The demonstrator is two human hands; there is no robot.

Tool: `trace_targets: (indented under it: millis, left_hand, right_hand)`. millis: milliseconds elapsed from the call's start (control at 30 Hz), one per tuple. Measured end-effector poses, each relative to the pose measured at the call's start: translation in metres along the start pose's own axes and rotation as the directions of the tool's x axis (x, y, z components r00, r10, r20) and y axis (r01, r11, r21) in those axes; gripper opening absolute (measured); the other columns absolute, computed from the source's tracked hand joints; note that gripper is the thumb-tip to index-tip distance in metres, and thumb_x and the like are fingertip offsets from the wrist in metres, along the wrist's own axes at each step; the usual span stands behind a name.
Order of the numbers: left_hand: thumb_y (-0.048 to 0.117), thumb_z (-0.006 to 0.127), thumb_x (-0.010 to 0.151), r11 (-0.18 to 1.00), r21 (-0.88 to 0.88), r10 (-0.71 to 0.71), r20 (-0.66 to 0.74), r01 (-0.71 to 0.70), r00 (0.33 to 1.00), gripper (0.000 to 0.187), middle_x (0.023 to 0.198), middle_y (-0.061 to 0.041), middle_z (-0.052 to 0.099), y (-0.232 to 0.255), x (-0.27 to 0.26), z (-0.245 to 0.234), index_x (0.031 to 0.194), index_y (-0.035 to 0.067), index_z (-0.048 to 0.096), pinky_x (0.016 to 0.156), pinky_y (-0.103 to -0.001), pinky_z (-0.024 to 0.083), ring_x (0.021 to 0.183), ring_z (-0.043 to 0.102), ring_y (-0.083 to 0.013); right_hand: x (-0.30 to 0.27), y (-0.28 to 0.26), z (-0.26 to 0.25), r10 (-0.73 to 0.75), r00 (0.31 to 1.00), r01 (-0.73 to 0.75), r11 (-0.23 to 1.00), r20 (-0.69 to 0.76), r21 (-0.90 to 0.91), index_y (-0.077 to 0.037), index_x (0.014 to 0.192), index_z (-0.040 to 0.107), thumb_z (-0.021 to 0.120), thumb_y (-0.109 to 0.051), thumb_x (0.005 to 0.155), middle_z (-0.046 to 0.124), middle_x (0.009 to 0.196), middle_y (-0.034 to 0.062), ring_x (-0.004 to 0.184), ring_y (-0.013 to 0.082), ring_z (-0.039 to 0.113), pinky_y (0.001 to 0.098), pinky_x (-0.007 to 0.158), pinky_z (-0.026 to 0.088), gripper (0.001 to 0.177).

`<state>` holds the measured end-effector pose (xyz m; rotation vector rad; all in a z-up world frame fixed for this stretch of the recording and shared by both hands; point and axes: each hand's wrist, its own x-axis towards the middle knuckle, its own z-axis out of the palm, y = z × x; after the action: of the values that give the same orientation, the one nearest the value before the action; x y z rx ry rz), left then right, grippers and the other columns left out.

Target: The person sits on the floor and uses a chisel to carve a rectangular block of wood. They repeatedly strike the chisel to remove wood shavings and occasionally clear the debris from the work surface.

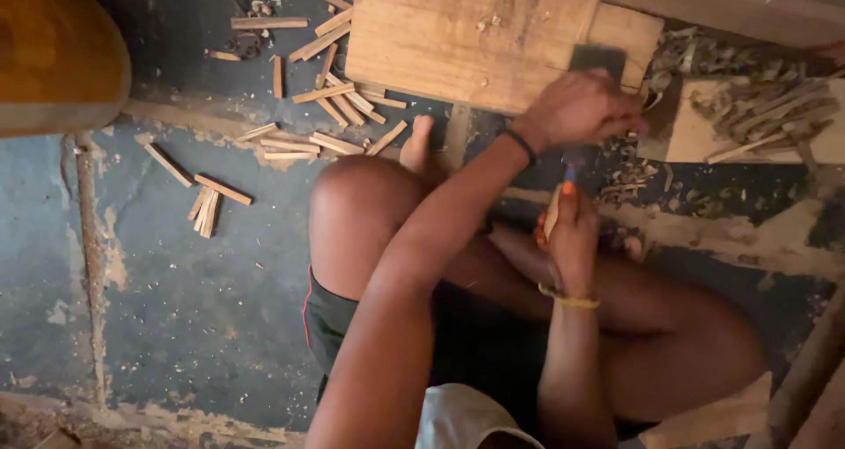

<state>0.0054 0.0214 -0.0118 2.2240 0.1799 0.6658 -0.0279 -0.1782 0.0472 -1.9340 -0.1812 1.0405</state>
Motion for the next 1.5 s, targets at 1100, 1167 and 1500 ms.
trace_targets:
  millis: [1100, 1167, 1500]
  left_hand:
    - [0.031, 0.076, 0.09, 0.968, 0.214, 0.185, -0.246, -0.133, 0.952, 0.029, 0.113, -0.007, 0.07, 0.012, -0.023, -0.045, 0.109, 0.012, 0.065, 0.105, -0.043, 0.047, 0.11, 0.064, -0.0287]
    - [0.032, 0.078, 0.09, 0.971, 0.236, 0.097, -0.314, -0.021, 0.944, 0.035, 0.121, -0.008, 0.066, 0.009, -0.027, -0.052, 0.115, 0.012, 0.064, 0.107, -0.044, 0.046, 0.117, 0.061, -0.0304]
    - [0.049, 0.078, 0.081, 0.852, 0.417, -0.222, -0.259, 0.316, 0.94, 0.067, 0.116, -0.008, 0.063, 0.01, -0.037, -0.07, 0.137, 0.017, 0.059, 0.101, -0.051, 0.04, 0.116, 0.055, -0.0313]
  right_hand:
    - [0.074, 0.037, -0.035, -0.17, 0.953, -0.066, 0.689, 0.249, 0.721, -0.01, 0.11, 0.056, 0.054, -0.061, 0.106, 0.05, 0.076, 0.0009, 0.048, 0.008, 0.036, 0.0215, 0.042, 0.028, 0.051]
    - [0.068, 0.038, -0.045, -0.148, 0.975, -0.005, 0.733, 0.167, 0.68, -0.011, 0.105, 0.056, 0.052, -0.062, 0.105, 0.05, 0.072, 0.0011, 0.045, 0.0085, 0.037, 0.0219, 0.04, 0.028, 0.051]
    - [0.037, 0.046, -0.052, -0.095, 0.993, 0.12, 0.857, -0.075, 0.501, -0.009, 0.093, 0.052, 0.047, -0.051, 0.109, 0.051, 0.065, 0.0026, 0.041, 0.011, 0.039, 0.025, 0.035, 0.028, 0.045]
